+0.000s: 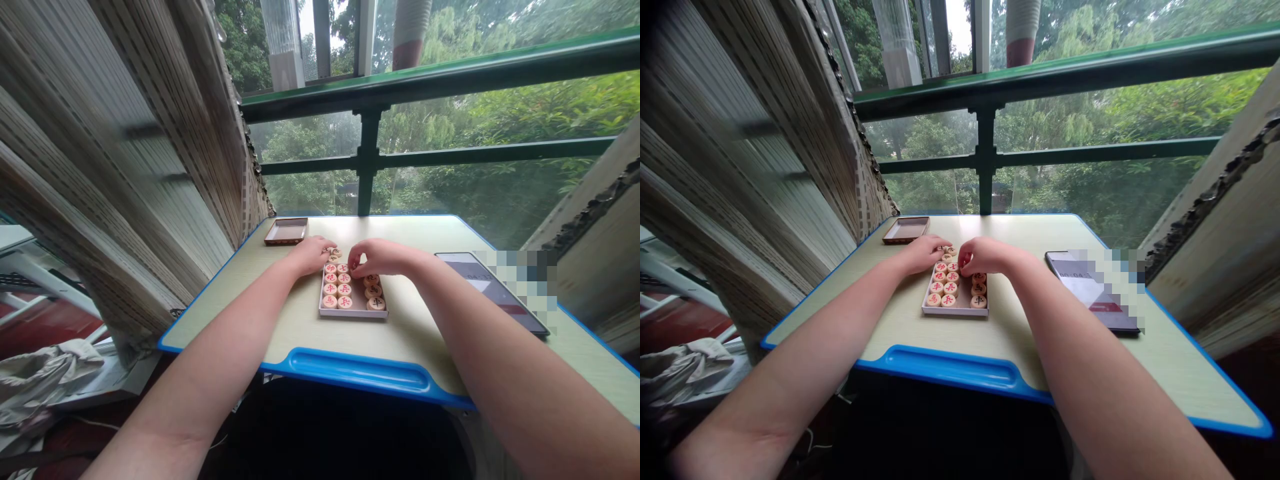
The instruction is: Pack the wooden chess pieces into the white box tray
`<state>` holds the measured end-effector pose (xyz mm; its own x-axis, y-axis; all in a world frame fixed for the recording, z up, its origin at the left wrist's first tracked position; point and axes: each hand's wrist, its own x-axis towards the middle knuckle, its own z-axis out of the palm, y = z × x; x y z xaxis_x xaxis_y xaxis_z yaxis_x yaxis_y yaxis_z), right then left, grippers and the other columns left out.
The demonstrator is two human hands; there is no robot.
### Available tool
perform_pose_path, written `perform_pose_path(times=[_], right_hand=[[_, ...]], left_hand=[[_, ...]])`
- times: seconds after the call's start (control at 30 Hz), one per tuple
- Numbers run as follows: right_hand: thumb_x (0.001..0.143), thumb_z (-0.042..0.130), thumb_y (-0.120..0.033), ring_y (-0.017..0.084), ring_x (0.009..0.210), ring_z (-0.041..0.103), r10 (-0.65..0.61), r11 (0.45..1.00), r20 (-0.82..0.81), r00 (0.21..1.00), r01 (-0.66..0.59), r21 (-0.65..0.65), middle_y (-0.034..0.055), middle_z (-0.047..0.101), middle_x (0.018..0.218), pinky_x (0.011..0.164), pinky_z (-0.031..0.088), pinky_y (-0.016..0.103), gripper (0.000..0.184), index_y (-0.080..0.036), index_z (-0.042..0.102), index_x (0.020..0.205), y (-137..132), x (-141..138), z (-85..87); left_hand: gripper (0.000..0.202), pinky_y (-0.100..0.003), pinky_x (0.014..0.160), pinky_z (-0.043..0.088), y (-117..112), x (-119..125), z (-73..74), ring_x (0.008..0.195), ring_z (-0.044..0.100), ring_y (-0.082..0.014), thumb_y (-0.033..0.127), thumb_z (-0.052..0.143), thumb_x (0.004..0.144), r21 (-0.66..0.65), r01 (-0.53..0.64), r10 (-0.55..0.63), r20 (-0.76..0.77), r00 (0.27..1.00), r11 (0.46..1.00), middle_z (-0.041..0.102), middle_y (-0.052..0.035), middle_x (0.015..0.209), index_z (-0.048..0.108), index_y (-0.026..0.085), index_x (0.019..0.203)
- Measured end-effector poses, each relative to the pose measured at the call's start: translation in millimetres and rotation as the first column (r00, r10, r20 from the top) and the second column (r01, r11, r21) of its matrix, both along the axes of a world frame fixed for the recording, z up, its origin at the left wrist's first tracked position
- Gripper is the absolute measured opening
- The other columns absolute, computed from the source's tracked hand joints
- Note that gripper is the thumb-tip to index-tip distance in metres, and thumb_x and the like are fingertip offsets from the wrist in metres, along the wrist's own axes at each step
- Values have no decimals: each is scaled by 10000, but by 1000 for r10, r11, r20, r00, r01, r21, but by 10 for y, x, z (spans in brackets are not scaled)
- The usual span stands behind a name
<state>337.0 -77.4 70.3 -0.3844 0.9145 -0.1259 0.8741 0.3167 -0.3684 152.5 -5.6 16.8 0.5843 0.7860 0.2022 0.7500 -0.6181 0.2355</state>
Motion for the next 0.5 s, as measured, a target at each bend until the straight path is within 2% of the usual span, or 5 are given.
perform_pose_path(times=[0.1, 0.2, 0.33, 0.5], right_hand=[[648, 660, -262, 171, 775, 606, 2, 1000, -11, 1000, -2, 7, 11, 674, 914, 601, 431, 226, 204, -229, 694, 847, 2, 2, -4], [643, 666, -260, 168, 778, 605, 11, 1000, -15, 1000, -11, 11, 10, 674, 919, 606, 431, 220, 219, -233, 697, 857, -4, 2, 6], [647, 632, -239, 170, 761, 601, -24, 1000, -31, 999, 25, 12, 13, 680, 873, 582, 424, 221, 219, -227, 698, 856, -4, -2, 9], [701, 525, -195, 169, 751, 597, -124, 965, -122, 985, 148, 216, 51, 687, 849, 628, 421, 239, 187, -174, 697, 771, 37, 14, -24]], left_hand=[[333, -302, 952, 419, 22, -4, -13, 1026, 572, -194, 199, 432, 815, 1, 20, -20, 19, 1000, 1000, 625, -83, 1107, 660, 176, 1057], [377, -312, 931, 428, 18, -14, -14, 1018, 571, -197, 215, 461, 820, 1, 3, -3, 59, 998, 1000, 623, -83, 1117, 591, 192, 1173], [504, -318, 857, 457, -3, -34, -7, 896, 599, -186, 194, 511, 793, -26, -9, 11, 96, 995, 1000, 634, -70, 1067, 475, 233, 1295], [569, -305, 815, 463, -5, -28, 10, 842, 594, -168, 157, 553, 745, -23, -39, 42, 153, 987, 999, 636, -59, 1007, 443, 199, 1301]])
